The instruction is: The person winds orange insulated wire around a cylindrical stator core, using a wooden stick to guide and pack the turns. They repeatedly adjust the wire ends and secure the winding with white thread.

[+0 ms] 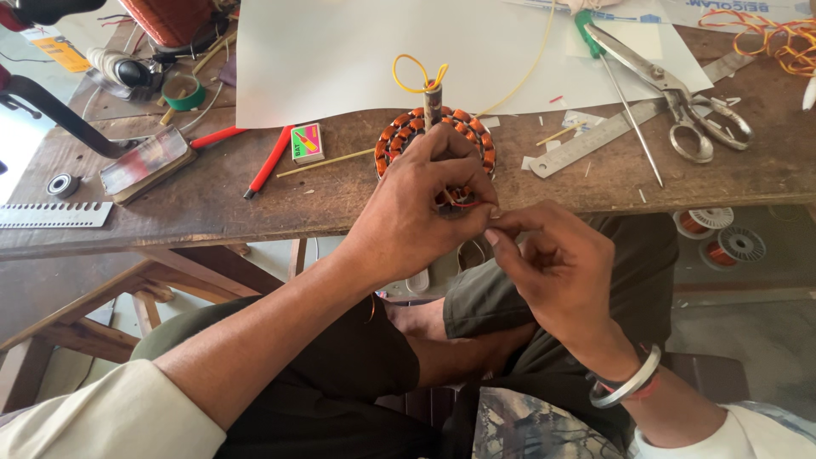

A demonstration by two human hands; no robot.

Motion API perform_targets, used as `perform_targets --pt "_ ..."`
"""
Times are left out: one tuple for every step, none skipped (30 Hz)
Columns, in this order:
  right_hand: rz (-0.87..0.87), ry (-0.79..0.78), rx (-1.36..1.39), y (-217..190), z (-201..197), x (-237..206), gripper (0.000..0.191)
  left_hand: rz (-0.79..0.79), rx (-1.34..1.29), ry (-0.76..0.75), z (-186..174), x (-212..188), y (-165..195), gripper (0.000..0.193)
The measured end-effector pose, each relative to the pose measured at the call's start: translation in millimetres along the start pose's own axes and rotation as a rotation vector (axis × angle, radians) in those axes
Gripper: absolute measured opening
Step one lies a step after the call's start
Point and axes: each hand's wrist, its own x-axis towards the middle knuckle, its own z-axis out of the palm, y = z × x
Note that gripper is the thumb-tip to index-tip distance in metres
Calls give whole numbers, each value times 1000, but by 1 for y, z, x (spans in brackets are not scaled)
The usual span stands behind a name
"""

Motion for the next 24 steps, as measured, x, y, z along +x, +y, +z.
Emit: perform_targets --pt "-48 14 -38 -3 0 0 13 -1 1 -3 0 0 0 14" --pt "-96 28 -76 -5 -1 1 14 -3 2 -6 0 0 0 14" --pt "-151 27 -139 -8 -3 1 15 6 9 -4 0 0 0 15" --pt "-207 27 -202 -10 -6 2 17 15 15 -2 0 0 0 15" --pt "-263 26 -265 -11 -9 5 18 26 23 1 0 1 0 15" --pt "-317 21 -292 -11 -11 8 18 20 18 -5 0 1 0 15" --pt "-370 17 -319 -9 -14 12 18 15 14 -11 0 1 0 16" --pt "-423 12 -346 -7 -16 17 18 9 9 -17 0 1 0 16" --pt "-379 13 -321 -5 -19 20 18 14 6 -21 0 1 0 16" --pt "-335 13 -296 -2 -21 23 18 19 2 -23 -1 1 -1 16" --pt "-290 12 -271 1 -23 25 18 24 -3 -25 -1 1 -1 16" --pt "-224 2 -206 4 -24 27 16 34 -7 -28 -1 1 -1 16" --pt "-159 -9 -139 7 -23 29 15 44 -8 -29 -2 2 -1 16" --pt "-94 -21 -71 9 -22 30 13 52 -10 -31 -2 2 -1 15" --pt "-69 -34 -39 10 -20 29 14 48 -19 -33 -3 1 -1 15" --pt "-44 -46 -9 10 -18 27 15 46 -30 -36 -3 1 -2 14" --pt "-18 -57 20 9 -17 25 16 44 -42 -41 -4 1 -2 14" --pt "-58 -52 -34 8 -16 21 16 34 -49 -44 -4 1 -2 13" --pt "-98 -48 -87 6 -13 16 16 24 -55 -48 -4 1 -2 13" --pt "-137 -44 -139 4 -12 13 16 13 -60 -52 -4 1 -2 12" --pt "-178 -32 -148 2 -12 10 16 15 -48 -50 -3 1 -2 13" --pt "-219 -20 -159 1 -13 9 16 19 -35 -48 -3 1 -1 14" --pt "-261 -8 -168 0 -15 9 16 22 -22 -46 -3 1 -1 15" --pt "-273 -2 -200 0 -17 12 16 35 -8 -47 -3 2 0 15"
